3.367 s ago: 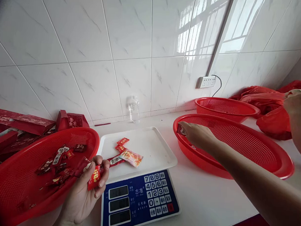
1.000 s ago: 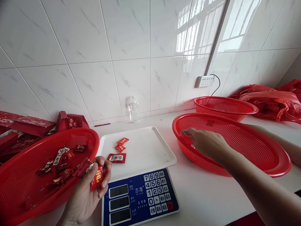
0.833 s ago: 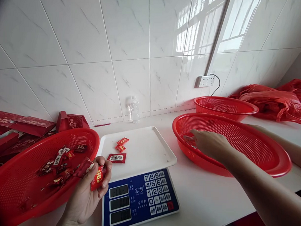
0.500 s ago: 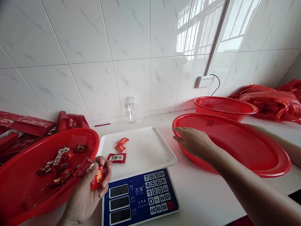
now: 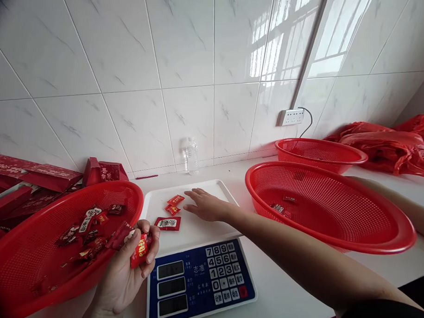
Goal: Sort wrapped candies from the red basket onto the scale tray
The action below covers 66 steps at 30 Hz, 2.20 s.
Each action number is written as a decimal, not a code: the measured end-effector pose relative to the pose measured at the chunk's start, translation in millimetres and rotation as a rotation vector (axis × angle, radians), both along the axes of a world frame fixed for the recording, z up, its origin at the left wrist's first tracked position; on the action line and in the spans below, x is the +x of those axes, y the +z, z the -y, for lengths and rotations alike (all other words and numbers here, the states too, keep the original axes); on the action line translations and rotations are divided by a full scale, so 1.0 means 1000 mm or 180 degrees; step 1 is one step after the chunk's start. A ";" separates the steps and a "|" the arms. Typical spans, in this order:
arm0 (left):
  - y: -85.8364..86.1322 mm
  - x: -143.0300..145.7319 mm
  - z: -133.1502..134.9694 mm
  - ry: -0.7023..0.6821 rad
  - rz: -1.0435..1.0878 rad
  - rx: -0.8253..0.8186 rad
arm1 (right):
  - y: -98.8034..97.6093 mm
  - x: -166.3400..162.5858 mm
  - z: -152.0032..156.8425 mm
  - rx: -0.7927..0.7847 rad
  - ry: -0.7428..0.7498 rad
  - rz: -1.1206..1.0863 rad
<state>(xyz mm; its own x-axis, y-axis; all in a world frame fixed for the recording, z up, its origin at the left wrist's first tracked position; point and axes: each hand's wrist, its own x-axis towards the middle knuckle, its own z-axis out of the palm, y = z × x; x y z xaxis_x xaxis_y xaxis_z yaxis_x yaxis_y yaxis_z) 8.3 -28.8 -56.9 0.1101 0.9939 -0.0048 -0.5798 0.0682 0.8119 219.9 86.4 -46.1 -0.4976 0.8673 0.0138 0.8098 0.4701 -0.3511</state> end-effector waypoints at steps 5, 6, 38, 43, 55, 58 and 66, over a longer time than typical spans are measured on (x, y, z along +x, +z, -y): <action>0.000 0.001 0.000 0.0002 0.0013 -0.0002 | 0.002 -0.028 -0.009 -0.0058 0.0234 -0.0080; 0.000 0.001 0.000 0.0005 0.0009 -0.0001 | 0.002 -0.033 -0.009 -0.0067 0.0310 -0.0069; 0.003 0.005 0.002 0.0062 -0.0012 -0.0015 | -0.004 -0.062 0.007 0.1107 0.0912 0.0750; 0.003 0.004 0.001 0.0024 0.0021 -0.0026 | 0.009 -0.030 0.012 0.1191 0.0491 0.0666; 0.002 0.006 0.003 -0.0121 0.0017 0.0004 | 0.036 0.105 0.022 0.0978 -0.1377 0.0725; 0.001 0.006 0.003 -0.0132 0.0006 0.0014 | 0.030 0.123 0.028 0.0750 -0.1596 0.0839; 0.001 0.006 0.002 -0.0081 -0.0048 0.0034 | 0.013 0.149 0.032 0.0411 -0.1759 0.0855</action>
